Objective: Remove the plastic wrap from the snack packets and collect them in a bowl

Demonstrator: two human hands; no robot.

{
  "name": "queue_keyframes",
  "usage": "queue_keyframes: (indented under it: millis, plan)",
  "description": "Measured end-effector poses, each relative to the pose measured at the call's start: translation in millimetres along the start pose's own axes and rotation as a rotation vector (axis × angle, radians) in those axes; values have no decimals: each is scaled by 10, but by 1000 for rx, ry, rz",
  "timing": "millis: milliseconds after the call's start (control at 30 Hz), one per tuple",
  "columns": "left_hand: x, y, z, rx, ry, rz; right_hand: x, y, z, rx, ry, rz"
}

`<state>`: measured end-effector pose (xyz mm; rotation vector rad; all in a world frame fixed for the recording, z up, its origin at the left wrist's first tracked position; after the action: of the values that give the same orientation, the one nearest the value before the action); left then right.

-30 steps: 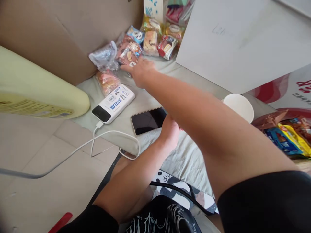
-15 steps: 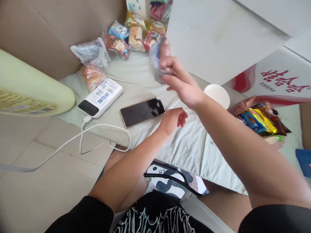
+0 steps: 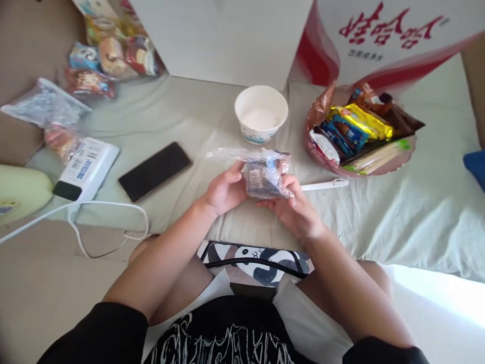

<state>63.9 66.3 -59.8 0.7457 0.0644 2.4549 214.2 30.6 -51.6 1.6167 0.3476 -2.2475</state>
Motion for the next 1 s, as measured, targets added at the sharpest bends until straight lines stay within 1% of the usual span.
queue_keyframes:
  millis: [67, 167, 267, 333, 400, 433, 500, 567, 600, 633, 733, 833, 933, 1000]
  plan:
    - [13, -43, 1, 35, -83, 58, 10, 32, -75, 11, -38, 32]
    - [24, -113, 22, 105, -165, 133, 29, 38, -123, -11, -87, 79]
    - [59, -169, 22, 169, -218, 247, 3, -5, -123, -63, -31, 117]
    - [99, -193, 2, 182, -249, 283, -73, -14, -132, -80, 138, 113]
    - [165, -197, -44, 198, -282, 285, -192, 21, -185, -35, 430, 84]
    - [208, -190, -70, 208, -299, 281, -266, 56, -235, 23, 614, 59]
    - [295, -159, -112, 212, -319, 261, -428, 154, -368, 186, 1005, -2]
    - [362, -114, -123, 180, -316, 242, -561, 261, -498, 340, 1344, -74]
    - [385, -90, -122, 160, -313, 235, -595, 303, -554, 381, 1469, -103]
    - [399, -69, -123, 147, -317, 228, -603, 333, -603, 395, 1566, -120]
    - [399, -34, -164, 151, -385, 211, -534, 367, -718, 360, 1737, -97]
    - [388, -35, -239, 175, -541, 244, -456, 358, -768, 356, 1829, -30]
    - [360, -53, -299, 170, -658, 262, -440, 323, -733, 382, 1872, 3]
    - [353, -64, -315, 156, -686, 292, -446, 292, -664, 353, 1827, -11]
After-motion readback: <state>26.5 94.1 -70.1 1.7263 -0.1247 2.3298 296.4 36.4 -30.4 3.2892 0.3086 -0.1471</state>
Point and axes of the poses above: each hand's wrist, its own y-axis away from the middle knuckle, its own z-axis out of the palm, x = y × z, the point moved 5 cm from there along -y, towards the middle knuckle, and after that the axes turned 10 degrees about y, right-handed, at the moved point
